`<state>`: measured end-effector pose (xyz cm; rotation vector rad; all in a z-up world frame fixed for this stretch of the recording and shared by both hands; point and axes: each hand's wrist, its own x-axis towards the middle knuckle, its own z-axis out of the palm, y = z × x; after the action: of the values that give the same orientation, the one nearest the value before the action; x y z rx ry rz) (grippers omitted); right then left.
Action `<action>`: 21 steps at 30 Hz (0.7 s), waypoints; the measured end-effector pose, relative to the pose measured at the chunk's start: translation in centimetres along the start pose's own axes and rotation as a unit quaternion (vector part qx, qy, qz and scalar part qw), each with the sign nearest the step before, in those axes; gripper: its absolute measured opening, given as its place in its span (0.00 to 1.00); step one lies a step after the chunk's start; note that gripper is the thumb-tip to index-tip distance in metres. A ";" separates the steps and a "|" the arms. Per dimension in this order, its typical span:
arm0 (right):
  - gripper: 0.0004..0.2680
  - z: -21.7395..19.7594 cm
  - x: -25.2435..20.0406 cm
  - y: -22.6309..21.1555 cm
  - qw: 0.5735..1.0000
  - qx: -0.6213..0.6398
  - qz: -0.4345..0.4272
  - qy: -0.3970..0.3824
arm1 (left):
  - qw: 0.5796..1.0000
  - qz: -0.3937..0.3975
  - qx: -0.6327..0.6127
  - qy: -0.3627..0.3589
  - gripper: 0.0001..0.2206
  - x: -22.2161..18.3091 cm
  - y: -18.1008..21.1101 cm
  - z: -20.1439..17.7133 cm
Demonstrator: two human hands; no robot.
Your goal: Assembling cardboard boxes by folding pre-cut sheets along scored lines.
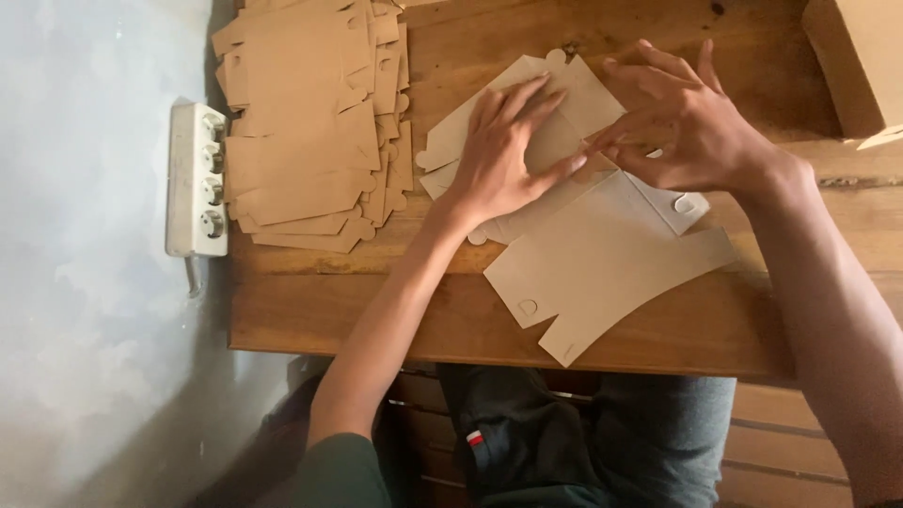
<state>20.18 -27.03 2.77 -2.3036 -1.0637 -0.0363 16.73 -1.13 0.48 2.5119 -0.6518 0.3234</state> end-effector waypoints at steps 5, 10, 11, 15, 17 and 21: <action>0.24 -0.4 0.5 -0.8 0.998 -0.019 0.056 -0.015 | 0.999 -0.052 -0.001 -0.003 0.44 -1.5 -0.9 1.9; 0.34 0.1 0.3 -2.4 0.993 -0.038 0.107 -0.042 | 0.998 -0.020 0.053 -0.041 0.45 -1.4 -1.6 2.2; 0.32 0.7 -0.3 -2.4 0.994 -0.039 0.097 -0.020 | 0.997 -0.018 0.053 -0.048 0.44 -1.6 -1.3 2.2; 0.35 1.3 -2.1 -4.2 0.985 -0.072 0.149 -0.044 | 0.998 0.007 0.035 -0.058 0.44 -1.7 -1.2 2.3; 0.32 1.9 -4.0 -5.0 0.991 -0.078 0.109 0.025 | 0.999 0.023 -0.002 -0.039 0.51 -1.9 -1.6 3.2; 0.33 1.7 -5.8 -6.3 0.989 -0.083 0.123 0.015 | 0.999 0.016 -0.005 -0.050 0.49 -2.0 -1.4 2.8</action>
<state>11.48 -26.93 3.05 -2.5612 -0.7800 -0.0628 16.00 -0.80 -3.18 2.5241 -0.7301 0.2074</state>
